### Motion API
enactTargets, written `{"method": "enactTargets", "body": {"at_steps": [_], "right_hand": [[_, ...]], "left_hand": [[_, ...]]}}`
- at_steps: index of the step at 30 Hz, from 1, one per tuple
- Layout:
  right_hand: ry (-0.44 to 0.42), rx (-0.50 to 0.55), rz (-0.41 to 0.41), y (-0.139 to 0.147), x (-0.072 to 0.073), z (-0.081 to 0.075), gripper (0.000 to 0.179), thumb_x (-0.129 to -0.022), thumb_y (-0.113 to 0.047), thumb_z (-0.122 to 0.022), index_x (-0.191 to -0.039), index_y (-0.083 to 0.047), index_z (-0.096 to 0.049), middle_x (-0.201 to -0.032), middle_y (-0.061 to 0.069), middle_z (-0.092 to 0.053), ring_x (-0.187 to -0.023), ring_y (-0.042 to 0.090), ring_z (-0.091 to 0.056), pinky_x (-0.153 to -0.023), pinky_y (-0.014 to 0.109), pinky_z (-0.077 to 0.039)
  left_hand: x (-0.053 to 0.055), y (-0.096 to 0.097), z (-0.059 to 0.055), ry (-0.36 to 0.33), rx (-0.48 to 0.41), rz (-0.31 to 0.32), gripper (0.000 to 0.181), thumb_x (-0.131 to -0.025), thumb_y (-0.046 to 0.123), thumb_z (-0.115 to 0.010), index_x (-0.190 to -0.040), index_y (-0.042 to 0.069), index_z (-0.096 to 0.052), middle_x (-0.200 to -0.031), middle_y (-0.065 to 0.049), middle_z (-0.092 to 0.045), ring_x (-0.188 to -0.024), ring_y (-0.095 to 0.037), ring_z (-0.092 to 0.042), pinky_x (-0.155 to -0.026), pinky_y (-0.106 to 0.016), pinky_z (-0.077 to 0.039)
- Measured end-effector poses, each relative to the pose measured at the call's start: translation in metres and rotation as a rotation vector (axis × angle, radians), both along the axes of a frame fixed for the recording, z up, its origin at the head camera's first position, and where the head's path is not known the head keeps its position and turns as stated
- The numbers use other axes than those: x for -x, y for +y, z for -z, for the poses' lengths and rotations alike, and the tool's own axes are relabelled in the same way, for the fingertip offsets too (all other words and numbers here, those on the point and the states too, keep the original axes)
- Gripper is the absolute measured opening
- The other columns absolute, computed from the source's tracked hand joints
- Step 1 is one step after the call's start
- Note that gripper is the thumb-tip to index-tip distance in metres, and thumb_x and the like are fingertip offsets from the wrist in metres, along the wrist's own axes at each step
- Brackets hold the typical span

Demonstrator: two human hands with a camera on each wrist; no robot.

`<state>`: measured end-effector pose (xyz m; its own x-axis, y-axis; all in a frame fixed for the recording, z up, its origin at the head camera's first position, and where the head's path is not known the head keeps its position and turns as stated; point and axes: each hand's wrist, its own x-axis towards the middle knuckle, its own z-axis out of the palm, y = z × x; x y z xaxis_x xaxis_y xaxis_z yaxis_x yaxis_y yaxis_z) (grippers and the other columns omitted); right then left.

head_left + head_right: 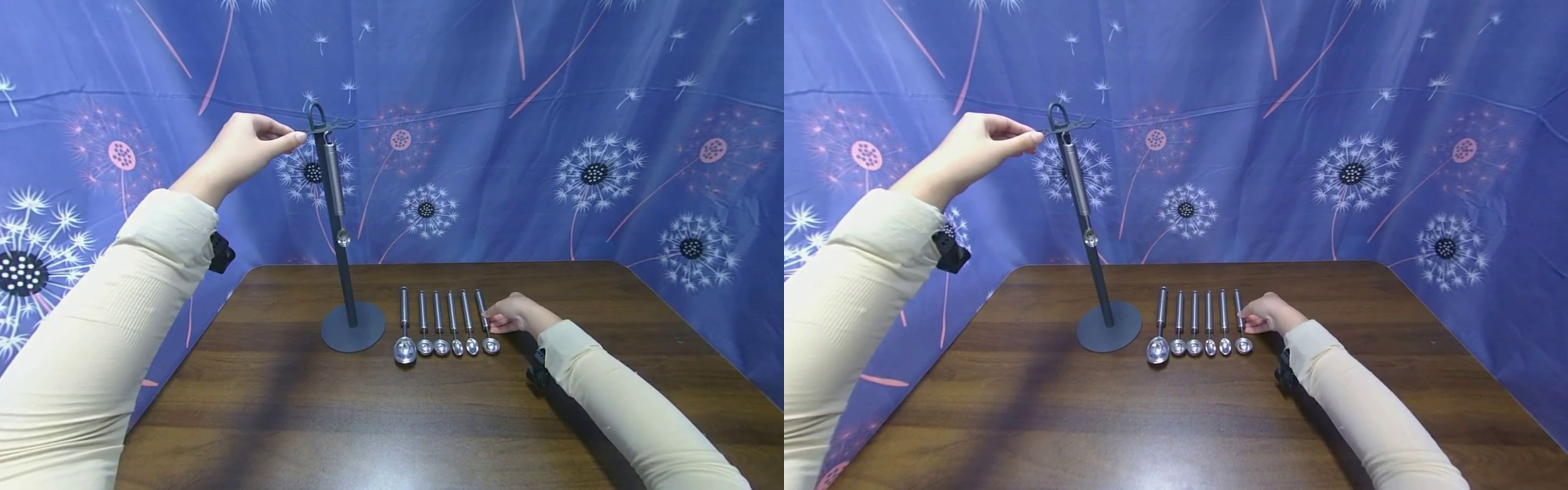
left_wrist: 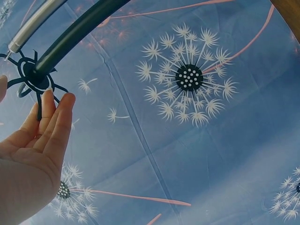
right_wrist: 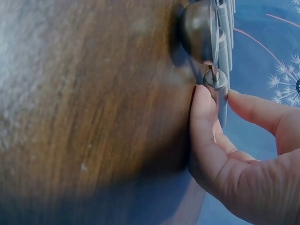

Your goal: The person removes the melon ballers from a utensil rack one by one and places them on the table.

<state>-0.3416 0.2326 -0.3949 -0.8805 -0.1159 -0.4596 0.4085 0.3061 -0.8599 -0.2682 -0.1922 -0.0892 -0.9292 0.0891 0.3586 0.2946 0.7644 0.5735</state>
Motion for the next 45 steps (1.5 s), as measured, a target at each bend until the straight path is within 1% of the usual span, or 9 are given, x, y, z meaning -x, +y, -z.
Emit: {"method": "enactTargets", "body": {"at_steps": [8,12,22,28,31,34,38,43,45], "right_hand": [[0.011,0.012,-0.017,0.003,0.000,0.004,0.008,-0.091,0.002,-0.058,-0.095,0.005,-0.052,-0.064,0.002,-0.060,-0.057,0.009,-0.062,-0.067,0.025,-0.059],[0.014,0.028,-0.013,0.002,0.000,0.005,0.008,-0.092,0.002,-0.058,-0.096,0.005,-0.051,-0.064,0.002,-0.059,-0.056,0.008,-0.061,-0.067,0.025,-0.059],[0.014,0.044,-0.016,0.000,-0.003,0.002,0.006,-0.092,0.003,-0.057,-0.095,0.006,-0.053,-0.064,0.002,-0.060,-0.057,0.008,-0.062,-0.069,0.025,-0.059],[0.023,0.055,-0.042,0.002,-0.003,0.002,0.006,-0.093,0.002,-0.054,-0.097,0.007,-0.055,-0.061,0.000,-0.060,-0.057,0.007,-0.062,-0.068,0.025,-0.059],[0.009,0.063,-0.046,0.004,-0.002,0.001,0.007,-0.094,0.001,-0.054,-0.098,0.006,-0.056,-0.060,-0.001,-0.061,-0.057,0.007,-0.062,-0.069,0.025,-0.059],[-0.009,0.069,-0.033,0.005,-0.001,-0.002,0.006,-0.094,0.000,-0.054,-0.097,0.004,-0.055,-0.061,-0.001,-0.061,-0.057,0.007,-0.063,-0.069,0.024,-0.059],[-0.007,0.096,0.019,0.006,-0.002,-0.006,0.005,-0.094,0.001,-0.053,-0.096,0.005,-0.055,-0.062,0.000,-0.061,-0.056,0.007,-0.062,-0.067,0.023,-0.058],[0.030,0.147,0.084,0.006,-0.004,-0.016,0.008,-0.093,0.004,-0.051,-0.095,0.007,-0.058,-0.064,0.003,-0.060,-0.057,0.009,-0.062,-0.066,0.023,-0.058],[0.043,0.157,0.096,0.004,-0.004,-0.020,0.008,-0.093,0.003,-0.052,-0.095,0.007,-0.059,-0.066,0.003,-0.060,-0.057,0.009,-0.062,-0.066,0.023,-0.059]], "left_hand": [[0.000,0.000,0.001,-0.003,-0.008,-0.002,0.061,-0.092,0.052,-0.059,-0.130,0.005,-0.060,-0.103,0.006,-0.069,-0.118,-0.022,-0.055,-0.110,-0.044,-0.038],[0.000,0.000,0.001,-0.003,-0.015,-0.005,0.061,-0.092,0.052,-0.059,-0.131,0.005,-0.059,-0.105,0.004,-0.069,-0.120,-0.023,-0.054,-0.111,-0.044,-0.037],[0.001,-0.001,0.001,0.007,-0.015,-0.004,0.061,-0.092,0.051,-0.059,-0.130,0.004,-0.060,-0.099,0.008,-0.068,-0.114,-0.019,-0.056,-0.109,-0.044,-0.038],[0.000,-0.001,0.001,0.020,-0.025,0.011,0.059,-0.091,0.049,-0.061,-0.128,0.003,-0.061,-0.090,0.014,-0.067,-0.104,-0.010,-0.058,-0.107,-0.043,-0.040],[-0.001,-0.001,0.001,0.025,-0.029,0.012,0.059,-0.091,0.049,-0.061,-0.127,0.002,-0.062,-0.087,0.016,-0.066,-0.100,-0.006,-0.058,-0.107,-0.043,-0.041],[-0.002,-0.001,0.001,0.024,-0.030,0.007,0.059,-0.091,0.050,-0.061,-0.127,0.003,-0.062,-0.088,0.015,-0.066,-0.103,-0.009,-0.058,-0.108,-0.043,-0.040],[-0.001,-0.001,0.001,0.026,-0.030,0.007,0.060,-0.091,0.052,-0.061,-0.127,0.004,-0.062,-0.088,0.015,-0.066,-0.108,-0.014,-0.057,-0.109,-0.045,-0.039],[0.000,-0.001,0.003,0.037,-0.037,0.003,0.059,-0.090,0.051,-0.062,-0.126,0.004,-0.063,-0.085,0.016,-0.065,-0.104,-0.012,-0.057,-0.107,-0.045,-0.040],[0.000,0.000,0.003,0.046,-0.038,0.000,0.059,-0.090,0.051,-0.062,-0.125,0.004,-0.063,-0.083,0.017,-0.065,-0.100,-0.010,-0.058,-0.105,-0.044,-0.041]]}}
